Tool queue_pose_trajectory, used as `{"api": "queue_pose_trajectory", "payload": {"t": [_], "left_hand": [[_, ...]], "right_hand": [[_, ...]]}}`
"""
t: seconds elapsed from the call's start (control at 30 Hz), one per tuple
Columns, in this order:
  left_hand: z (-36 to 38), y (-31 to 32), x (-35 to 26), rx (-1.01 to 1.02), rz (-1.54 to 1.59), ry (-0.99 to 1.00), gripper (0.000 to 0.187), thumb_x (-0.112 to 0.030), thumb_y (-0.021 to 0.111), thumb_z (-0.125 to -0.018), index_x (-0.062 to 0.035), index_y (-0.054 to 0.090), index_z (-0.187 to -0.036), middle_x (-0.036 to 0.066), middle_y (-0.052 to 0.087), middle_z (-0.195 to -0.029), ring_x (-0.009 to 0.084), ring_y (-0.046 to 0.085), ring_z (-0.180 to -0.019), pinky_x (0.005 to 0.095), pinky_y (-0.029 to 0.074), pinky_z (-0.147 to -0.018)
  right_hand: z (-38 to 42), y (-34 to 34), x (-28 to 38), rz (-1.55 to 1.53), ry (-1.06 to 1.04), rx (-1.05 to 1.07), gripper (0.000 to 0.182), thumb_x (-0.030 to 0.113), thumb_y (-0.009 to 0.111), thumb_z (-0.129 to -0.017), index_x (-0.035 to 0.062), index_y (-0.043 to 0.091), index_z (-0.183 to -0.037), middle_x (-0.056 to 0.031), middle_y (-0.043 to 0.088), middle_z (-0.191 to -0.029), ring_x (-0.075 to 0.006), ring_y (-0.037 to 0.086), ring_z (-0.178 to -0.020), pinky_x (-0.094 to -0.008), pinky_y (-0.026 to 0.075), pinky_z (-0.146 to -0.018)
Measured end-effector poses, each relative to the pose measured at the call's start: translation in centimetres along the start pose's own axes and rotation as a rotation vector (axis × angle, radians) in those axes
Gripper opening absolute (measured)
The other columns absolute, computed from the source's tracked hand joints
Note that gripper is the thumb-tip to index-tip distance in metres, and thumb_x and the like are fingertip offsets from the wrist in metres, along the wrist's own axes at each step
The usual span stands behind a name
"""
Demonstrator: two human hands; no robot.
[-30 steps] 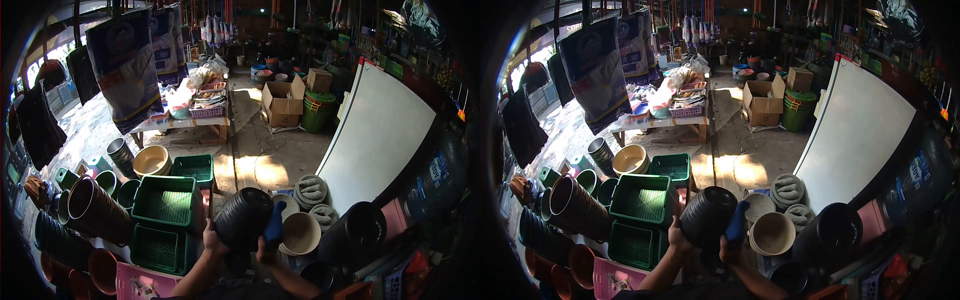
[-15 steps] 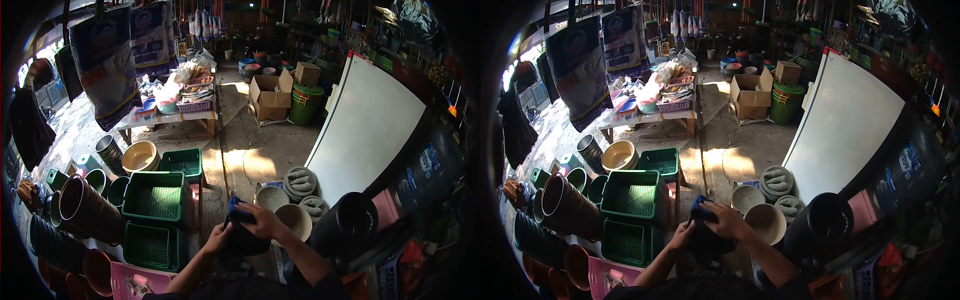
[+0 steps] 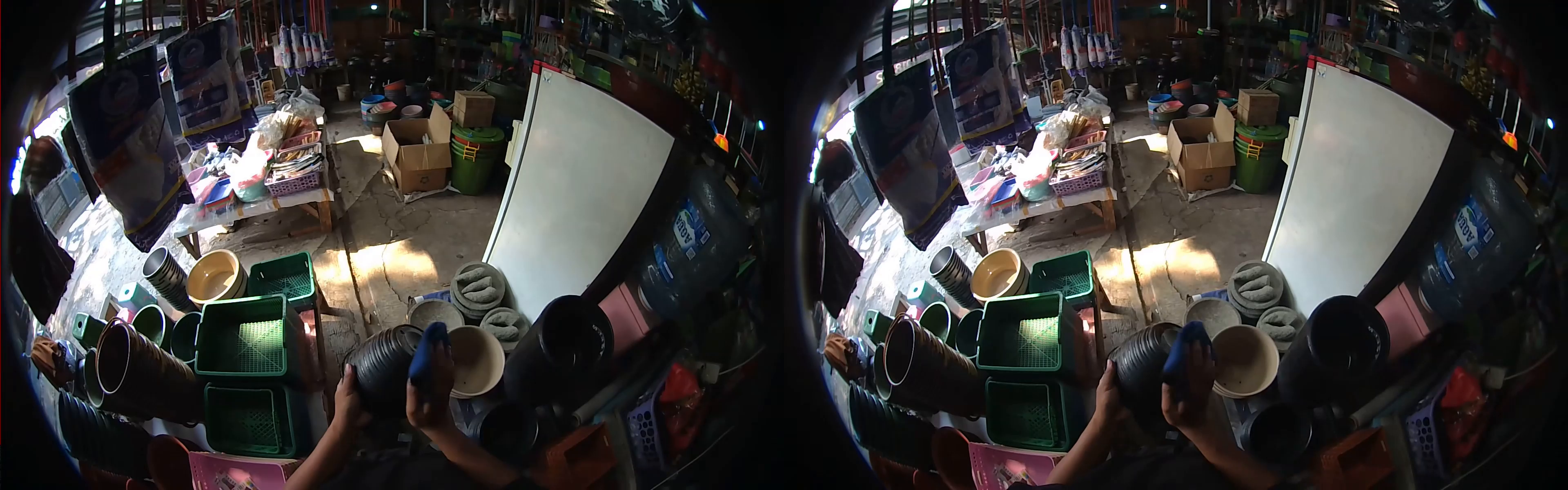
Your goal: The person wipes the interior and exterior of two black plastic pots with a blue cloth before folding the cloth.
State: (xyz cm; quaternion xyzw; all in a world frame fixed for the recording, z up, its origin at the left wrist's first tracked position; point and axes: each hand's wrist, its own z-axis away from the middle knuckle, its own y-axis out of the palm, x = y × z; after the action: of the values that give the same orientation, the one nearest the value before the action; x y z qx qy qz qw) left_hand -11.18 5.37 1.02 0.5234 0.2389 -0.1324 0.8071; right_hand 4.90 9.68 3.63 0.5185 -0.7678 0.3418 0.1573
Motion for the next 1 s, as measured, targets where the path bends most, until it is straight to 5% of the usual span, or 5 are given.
{"api": "queue_pose_trajectory", "payload": {"t": [0.1,0.3,0.37,0.87,1.0], "left_hand": [[-0.6,-1.9,1.8,0.031,-0.323,0.108,0.043,-0.035,0.055,-0.099,0.0026,0.055,-0.12,0.014,0.065,-0.11,0.025,0.067,-0.094,0.0397,0.055,-0.085],[0.8,0.1,1.2,0.115,-0.426,-0.04,0.038,-0.032,0.055,-0.099,0.003,0.059,-0.112,0.01,0.068,-0.1,0.0194,0.067,-0.086,0.0328,0.055,-0.08],[0.8,-0.3,1.2,0.134,-0.391,-0.071,0.039,-0.032,0.053,-0.099,0.0035,0.058,-0.113,0.011,0.068,-0.102,0.02,0.067,-0.088,0.0327,0.055,-0.081],[-0.2,1.4,2.3,0.05,-0.383,0.069,0.041,-0.034,0.059,-0.097,0.0038,0.058,-0.112,0.011,0.067,-0.098,0.0242,0.067,-0.087,0.0378,0.055,-0.083],[1.1,3.0,1.3,0.219,-1.19,0.328,0.036,-0.032,0.066,-0.092,0.0028,0.062,-0.101,0.016,0.068,-0.092,0.0241,0.067,-0.077,0.0352,0.055,-0.073]], "right_hand": [[-3.5,-3.2,3.2,0.332,-0.064,0.579,0.071,0.03,0.063,-0.081,0.0094,0.04,-0.145,-0.0127,0.036,-0.151,-0.0427,0.029,-0.138,-0.056,0.022,-0.112],[-3.6,-3.7,-3.7,-0.067,0.232,0.311,0.047,0.024,0.063,-0.085,0.0087,0.057,-0.129,-0.012,0.058,-0.13,-0.0315,0.053,-0.121,-0.0414,0.04,-0.102],[-3.0,-4.7,-5.6,-0.548,0.783,0.333,0.041,0.025,0.059,-0.091,0.0032,0.057,-0.126,-0.0162,0.059,-0.126,-0.0285,0.055,-0.119,-0.038,0.041,-0.1],[2.5,-10.4,-1.9,-0.623,0.648,0.129,0.031,0.019,0.055,-0.097,-0.0008,0.058,-0.12,-0.0084,0.064,-0.108,-0.0156,0.06,-0.1,-0.0307,0.046,-0.088],[0.7,-10.7,-0.7,-0.604,0.609,0.051,0.029,0.017,0.062,-0.094,-0.0003,0.059,-0.117,-0.0089,0.064,-0.107,-0.0149,0.06,-0.103,-0.0295,0.046,-0.091]]}}
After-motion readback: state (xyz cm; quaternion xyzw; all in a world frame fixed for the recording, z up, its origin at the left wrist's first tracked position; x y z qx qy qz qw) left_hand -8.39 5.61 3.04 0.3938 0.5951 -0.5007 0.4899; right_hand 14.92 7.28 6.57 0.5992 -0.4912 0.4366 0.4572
